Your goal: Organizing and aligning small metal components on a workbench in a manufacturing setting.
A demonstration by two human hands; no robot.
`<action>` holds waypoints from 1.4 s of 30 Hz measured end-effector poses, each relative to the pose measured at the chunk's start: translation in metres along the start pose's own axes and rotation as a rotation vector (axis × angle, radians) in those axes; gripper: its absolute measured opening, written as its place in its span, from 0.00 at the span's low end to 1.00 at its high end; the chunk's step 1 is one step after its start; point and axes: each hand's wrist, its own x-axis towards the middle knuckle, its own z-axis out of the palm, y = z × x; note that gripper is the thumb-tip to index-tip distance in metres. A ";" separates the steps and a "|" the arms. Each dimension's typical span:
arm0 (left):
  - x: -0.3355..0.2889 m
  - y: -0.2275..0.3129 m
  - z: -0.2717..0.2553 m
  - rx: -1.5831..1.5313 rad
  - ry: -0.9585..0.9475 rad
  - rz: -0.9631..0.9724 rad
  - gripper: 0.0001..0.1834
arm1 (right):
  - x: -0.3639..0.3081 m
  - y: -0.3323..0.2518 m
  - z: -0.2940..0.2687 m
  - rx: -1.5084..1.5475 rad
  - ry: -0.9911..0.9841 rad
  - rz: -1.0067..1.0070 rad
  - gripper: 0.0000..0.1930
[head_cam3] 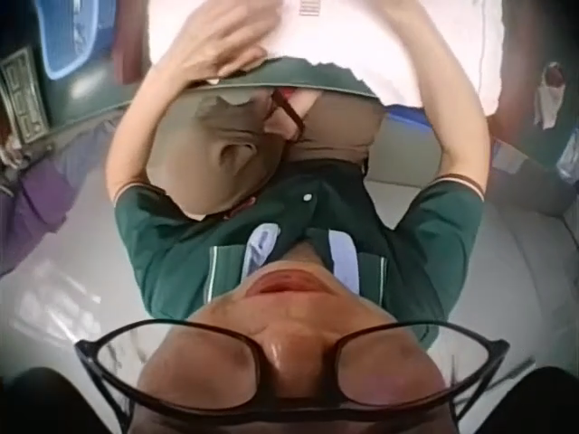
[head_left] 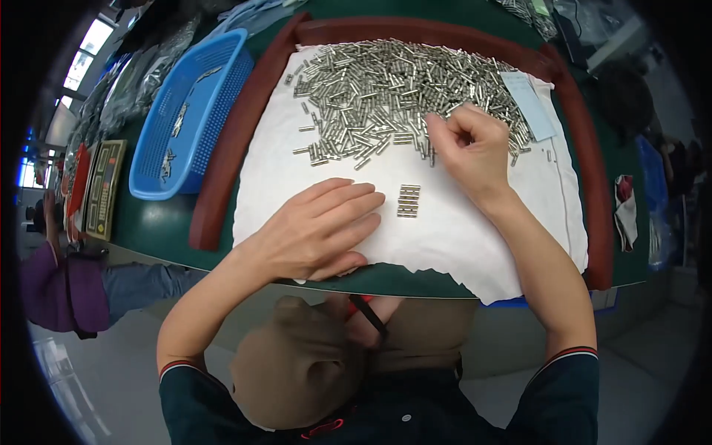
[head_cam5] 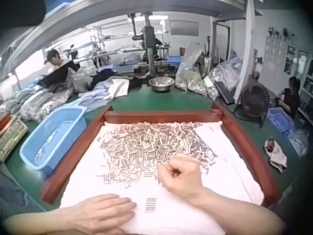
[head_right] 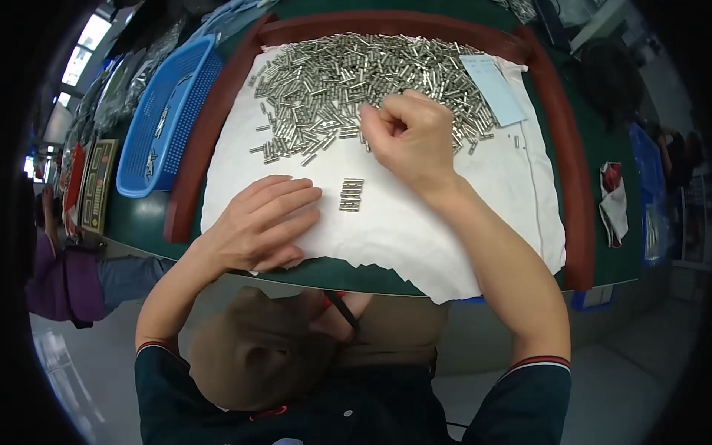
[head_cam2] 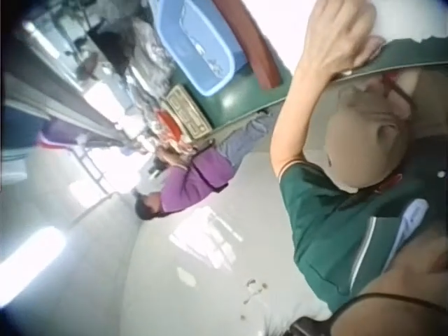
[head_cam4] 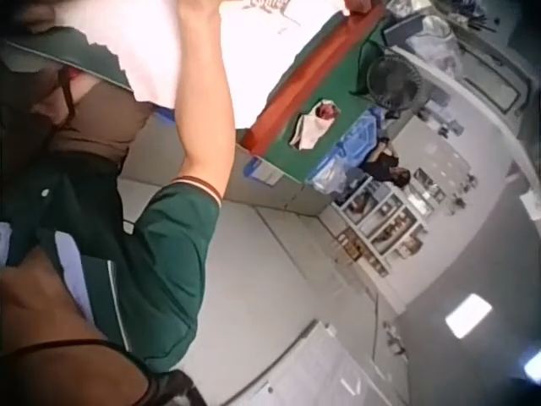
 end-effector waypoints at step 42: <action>0.025 -0.013 0.033 -0.042 0.207 -0.170 0.15 | -0.004 -0.003 -0.020 -0.165 -0.464 -0.307 0.16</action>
